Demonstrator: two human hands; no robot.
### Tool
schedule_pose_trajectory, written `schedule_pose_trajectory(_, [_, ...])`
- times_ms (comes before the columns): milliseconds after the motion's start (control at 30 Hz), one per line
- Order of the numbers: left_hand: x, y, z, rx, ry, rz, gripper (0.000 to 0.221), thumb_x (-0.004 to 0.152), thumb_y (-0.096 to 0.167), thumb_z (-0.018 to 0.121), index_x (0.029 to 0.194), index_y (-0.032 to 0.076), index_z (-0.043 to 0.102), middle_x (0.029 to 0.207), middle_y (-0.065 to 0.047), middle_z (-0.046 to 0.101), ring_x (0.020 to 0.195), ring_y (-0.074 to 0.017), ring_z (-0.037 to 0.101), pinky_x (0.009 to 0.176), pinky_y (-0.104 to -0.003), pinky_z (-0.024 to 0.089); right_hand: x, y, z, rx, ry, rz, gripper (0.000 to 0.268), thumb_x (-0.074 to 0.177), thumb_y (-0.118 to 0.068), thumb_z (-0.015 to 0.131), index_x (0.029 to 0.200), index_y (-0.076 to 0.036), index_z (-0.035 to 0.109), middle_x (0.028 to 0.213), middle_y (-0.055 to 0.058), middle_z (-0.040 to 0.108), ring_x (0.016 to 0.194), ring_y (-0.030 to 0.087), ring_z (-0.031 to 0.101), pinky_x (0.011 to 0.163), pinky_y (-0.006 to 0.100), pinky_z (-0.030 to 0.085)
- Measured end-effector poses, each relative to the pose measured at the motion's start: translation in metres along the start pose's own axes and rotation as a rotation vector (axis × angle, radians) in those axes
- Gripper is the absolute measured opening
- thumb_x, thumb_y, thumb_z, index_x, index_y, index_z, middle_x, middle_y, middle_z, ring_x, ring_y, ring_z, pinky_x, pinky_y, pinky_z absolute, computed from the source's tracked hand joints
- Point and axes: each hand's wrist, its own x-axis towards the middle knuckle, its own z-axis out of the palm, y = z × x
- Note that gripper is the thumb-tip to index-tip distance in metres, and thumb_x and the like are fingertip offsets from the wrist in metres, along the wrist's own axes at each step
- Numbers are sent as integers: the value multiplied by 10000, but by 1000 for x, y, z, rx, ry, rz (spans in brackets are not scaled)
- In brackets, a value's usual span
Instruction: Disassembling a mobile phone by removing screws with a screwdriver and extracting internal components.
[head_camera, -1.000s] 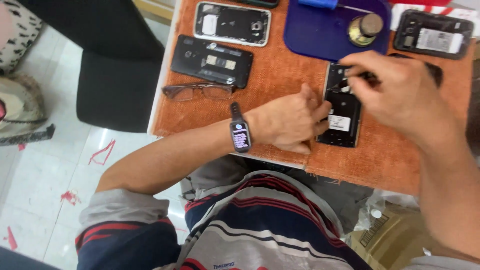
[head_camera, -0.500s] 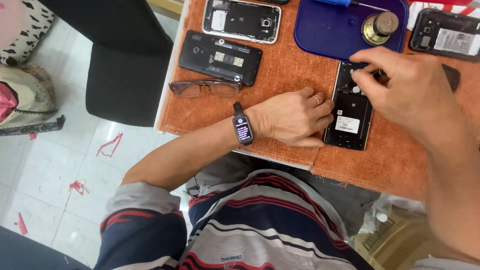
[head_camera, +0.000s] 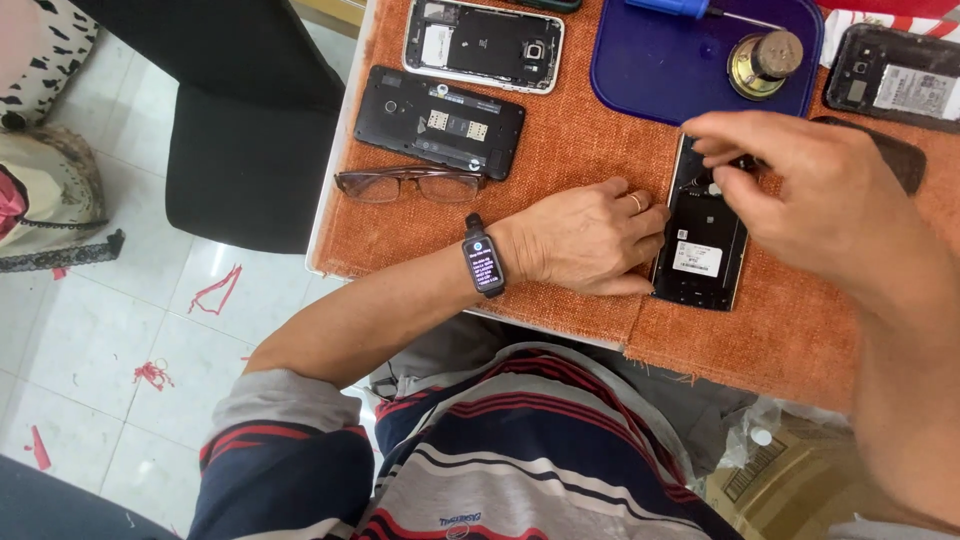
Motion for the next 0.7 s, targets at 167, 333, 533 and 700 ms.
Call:
schedule_pose_trajectory(167, [1,0,-1,7,12,-1,511,1047,546,467,903,108,686,930,-83,632,776,-251,596,708,-398,481,-7,15,11,-137,47,1,289,1049,-20,747,1327,-92,777,1008,-38,760,797,177,669,801,331,535])
schedule_pose_trajectory(333, [1,0,0,-28,19,-14,492,1049,512,480,901,89,683,916,-96,629,799,-273,615,736,-413,503,0,-2,-4,60,0,-57,384,964,115,626,1340,80,699,1220,195,751,1069,287,723,987,400,582])
schedule_pose_trajectory(533, [2,0,-3,-16,26,-14,467,1042,501,527,854,104,689,930,-84,633,804,-265,610,723,-405,487,-9,15,10,-25,128,-20,224,1043,30,780,1266,20,776,988,74,776,854,204,710,792,332,552])
schedule_pose_trajectory(700, [1,0,-10,-60,17,-21,424,1044,478,542,884,106,665,934,-99,637,829,-286,612,736,-417,472,0,2,-2,76,-4,-10,396,942,60,611,1322,-4,705,1130,113,764,972,256,724,893,399,560])
